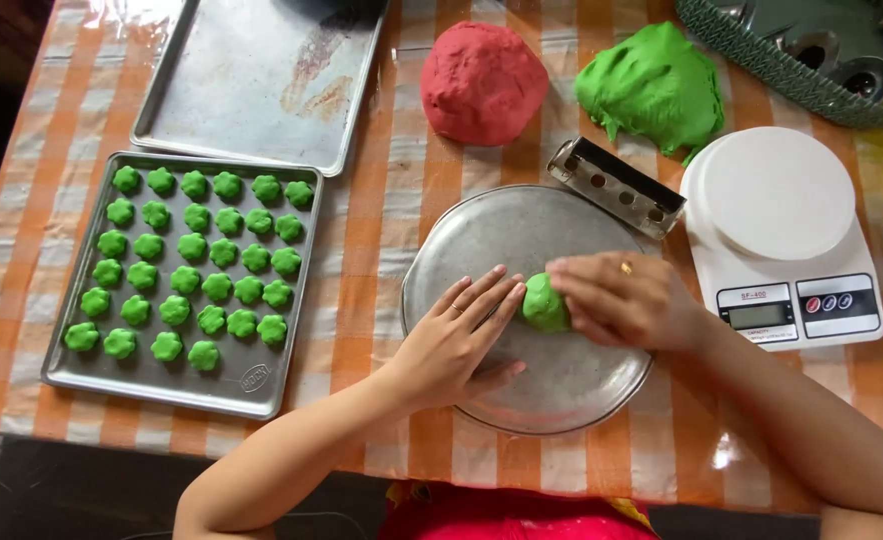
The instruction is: Preparing small portions of green dough by kneading and rolling them flat on a metal plate using a small rolling pin.
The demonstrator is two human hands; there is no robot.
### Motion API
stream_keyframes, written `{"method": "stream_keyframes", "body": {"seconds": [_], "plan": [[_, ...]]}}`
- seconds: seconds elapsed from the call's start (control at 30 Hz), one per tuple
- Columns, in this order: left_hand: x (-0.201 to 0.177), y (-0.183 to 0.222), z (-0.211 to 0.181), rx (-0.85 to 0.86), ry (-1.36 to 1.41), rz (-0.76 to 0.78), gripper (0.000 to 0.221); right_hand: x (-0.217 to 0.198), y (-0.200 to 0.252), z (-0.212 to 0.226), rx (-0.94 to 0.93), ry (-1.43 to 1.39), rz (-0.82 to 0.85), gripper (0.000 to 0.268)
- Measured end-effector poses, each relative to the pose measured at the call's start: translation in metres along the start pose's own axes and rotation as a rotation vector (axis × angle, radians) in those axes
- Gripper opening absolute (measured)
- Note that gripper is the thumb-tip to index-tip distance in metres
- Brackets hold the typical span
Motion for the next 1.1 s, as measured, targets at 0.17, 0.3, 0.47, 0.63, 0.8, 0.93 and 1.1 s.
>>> {"method": "stream_keyframes", "body": {"seconds": [0.17, 0.3, 0.47, 0.63, 0.8, 0.93, 1.1], "plan": [[-0.001, 0.0, -0.001, 0.009, 0.005, 0.004, 0.081, -0.002, -0.025, 0.01, 0.02, -0.179, -0.025, 0.031], [-0.001, 0.0, -0.002, 0.014, 0.027, 0.036, 0.079, -0.012, -0.018, 0.021, -0.146, -0.107, -0.043, 0.028], [0.001, -0.003, 0.0, -0.008, 0.02, 0.043, 0.078, -0.009, -0.036, 0.044, -0.19, -0.107, 0.047, 0.033], [0.002, -0.002, -0.003, 0.005, -0.022, 0.047, 0.081, -0.021, -0.019, 0.067, -0.376, -0.086, 0.076, 0.026], [0.004, -0.003, -0.004, 0.017, -0.015, 0.058, 0.077, -0.017, 0.002, 0.035, -0.09, -0.017, 0.138, 0.039], [0.001, -0.001, -0.005, 0.022, -0.02, 0.032, 0.077, 0.004, -0.013, 0.036, 0.041, -0.055, 0.2, 0.052], [-0.007, 0.002, 0.014, -0.162, 0.232, -0.056, 0.077, 0.042, -0.004, 0.013, 0.3, -0.124, 0.126, 0.047]]}}
Point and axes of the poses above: each hand's wrist, its own y-axis away from the middle knuckle, its own x-axis out of the palm, z = x × y, the point moved 9 cm from there along -y, towards the middle knuckle, and after that the axes turned 1 degree about z, right-handed, at the moved point
